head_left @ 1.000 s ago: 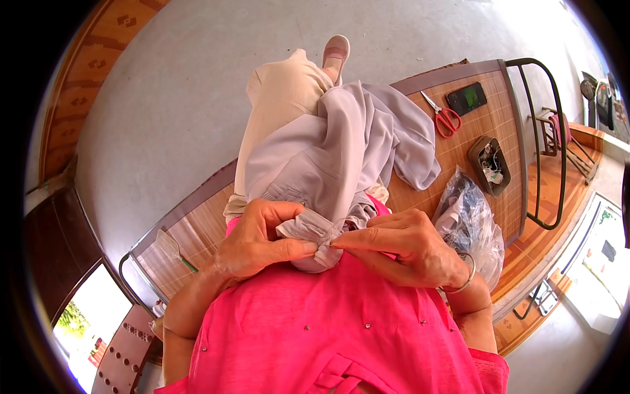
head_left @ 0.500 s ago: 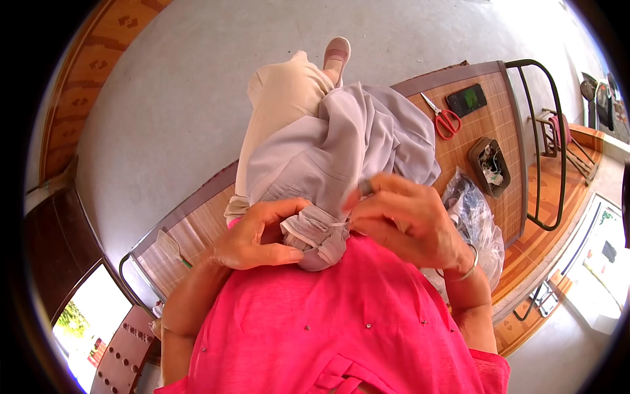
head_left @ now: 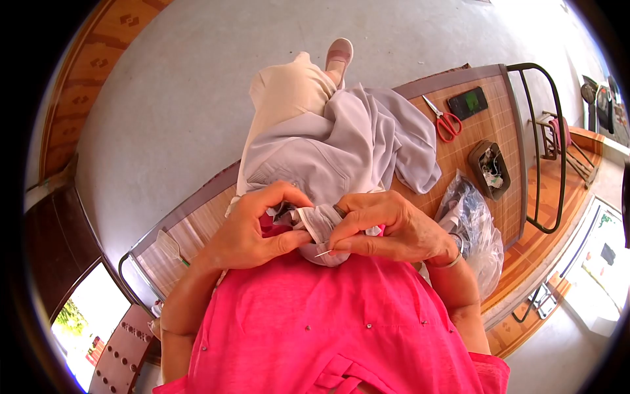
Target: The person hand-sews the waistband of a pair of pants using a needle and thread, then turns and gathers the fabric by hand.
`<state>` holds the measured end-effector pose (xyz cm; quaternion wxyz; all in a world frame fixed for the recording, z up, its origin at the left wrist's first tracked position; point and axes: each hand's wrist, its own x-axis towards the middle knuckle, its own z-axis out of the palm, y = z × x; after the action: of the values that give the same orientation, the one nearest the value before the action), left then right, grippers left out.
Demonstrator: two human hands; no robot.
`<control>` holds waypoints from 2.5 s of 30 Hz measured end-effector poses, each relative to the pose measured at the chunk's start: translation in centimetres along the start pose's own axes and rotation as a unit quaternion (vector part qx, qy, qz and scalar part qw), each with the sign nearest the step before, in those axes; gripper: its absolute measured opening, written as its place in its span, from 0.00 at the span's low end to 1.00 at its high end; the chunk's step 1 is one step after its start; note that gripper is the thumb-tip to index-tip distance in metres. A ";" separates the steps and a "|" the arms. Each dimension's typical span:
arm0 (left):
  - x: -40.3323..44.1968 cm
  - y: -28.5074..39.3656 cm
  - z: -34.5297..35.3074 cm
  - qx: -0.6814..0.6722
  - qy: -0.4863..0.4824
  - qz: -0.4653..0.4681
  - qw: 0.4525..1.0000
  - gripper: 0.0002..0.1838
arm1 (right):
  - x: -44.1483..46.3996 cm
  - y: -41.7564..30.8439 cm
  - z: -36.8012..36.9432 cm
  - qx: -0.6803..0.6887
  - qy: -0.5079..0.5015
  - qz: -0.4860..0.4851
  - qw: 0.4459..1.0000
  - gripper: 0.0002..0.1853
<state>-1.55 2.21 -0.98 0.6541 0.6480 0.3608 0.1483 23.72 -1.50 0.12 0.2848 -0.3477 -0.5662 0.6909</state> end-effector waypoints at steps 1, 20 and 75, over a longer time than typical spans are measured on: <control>-0.1 0.1 0.0 -0.011 0.018 -0.004 1.000 0.15 | 0.0 0.0 0.1 0.018 -0.003 0.011 1.000 0.03; -1.1 1.7 0.6 0.112 0.101 0.130 0.980 0.11 | -1.3 3.0 2.1 0.281 0.115 0.009 0.953 0.09; -3.4 1.1 0.2 -0.134 0.104 0.004 0.985 0.12 | -1.5 -5.4 -0.5 -0.069 0.194 -0.152 0.967 0.06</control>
<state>-3.47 -0.02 0.97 0.6931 0.5371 0.4012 0.2650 25.05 -1.28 5.63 0.4659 -0.4034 -0.5932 0.5180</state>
